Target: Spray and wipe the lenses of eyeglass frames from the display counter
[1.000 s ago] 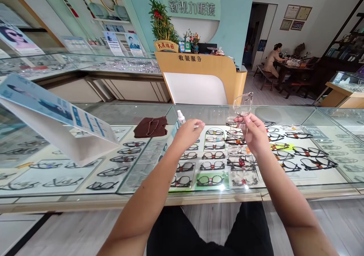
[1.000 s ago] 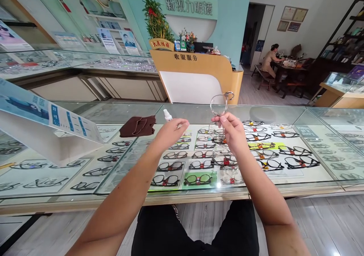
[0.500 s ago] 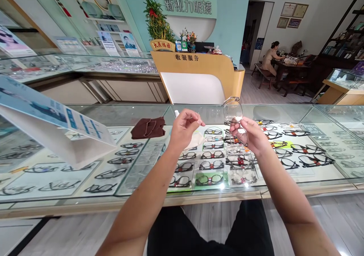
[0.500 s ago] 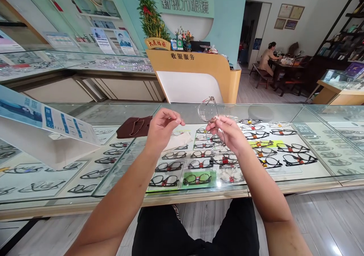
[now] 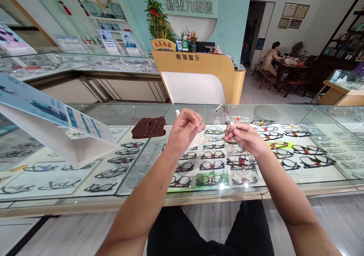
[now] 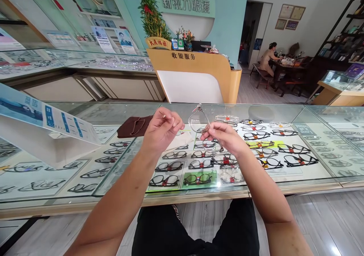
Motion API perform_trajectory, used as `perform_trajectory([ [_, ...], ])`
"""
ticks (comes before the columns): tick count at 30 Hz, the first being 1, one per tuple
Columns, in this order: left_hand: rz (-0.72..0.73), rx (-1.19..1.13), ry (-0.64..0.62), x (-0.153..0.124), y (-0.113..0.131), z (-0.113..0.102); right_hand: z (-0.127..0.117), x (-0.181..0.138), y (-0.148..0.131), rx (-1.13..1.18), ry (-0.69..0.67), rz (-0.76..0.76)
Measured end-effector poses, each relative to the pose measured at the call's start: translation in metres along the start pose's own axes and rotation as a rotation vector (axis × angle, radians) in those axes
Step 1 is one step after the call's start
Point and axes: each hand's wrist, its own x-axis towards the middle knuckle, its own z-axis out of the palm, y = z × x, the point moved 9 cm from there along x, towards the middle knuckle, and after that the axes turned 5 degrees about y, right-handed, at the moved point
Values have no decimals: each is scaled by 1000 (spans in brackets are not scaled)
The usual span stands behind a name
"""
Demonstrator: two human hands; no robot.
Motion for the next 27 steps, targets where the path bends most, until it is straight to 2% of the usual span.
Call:
perform_trajectory([
  [2,44,49,6,-3,1,-2,2,0,1,-34,-39,-2],
  [3,111,103,18,-5,4,-3,2,-1,2,-59,-62,1],
  [6,480,397,43,-21,25,1,5,-3,4,-141,-161,22],
  [9,756,720,-15,-40,35,22,7,-7,6,-198,-260,62],
  [11,835,850,-61,-48,36,35,9,-9,6,-227,-328,92],
  [14,923,916,-97,-56,41,47,10,-13,7,-259,-387,127],
  [18,917,927,-71,-57,41,45,11,-13,7,-297,-379,129],
  [20,865,962,-24,-53,37,38,9,-9,-2,-311,-304,14],
  [23,778,989,91,-45,34,23,-15,-1,-24,-176,32,-225],
  [25,781,960,181,-43,36,13,-37,0,-30,-60,255,-310],
  [27,806,940,266,-43,39,5,-50,-1,-33,-31,371,-361],
])
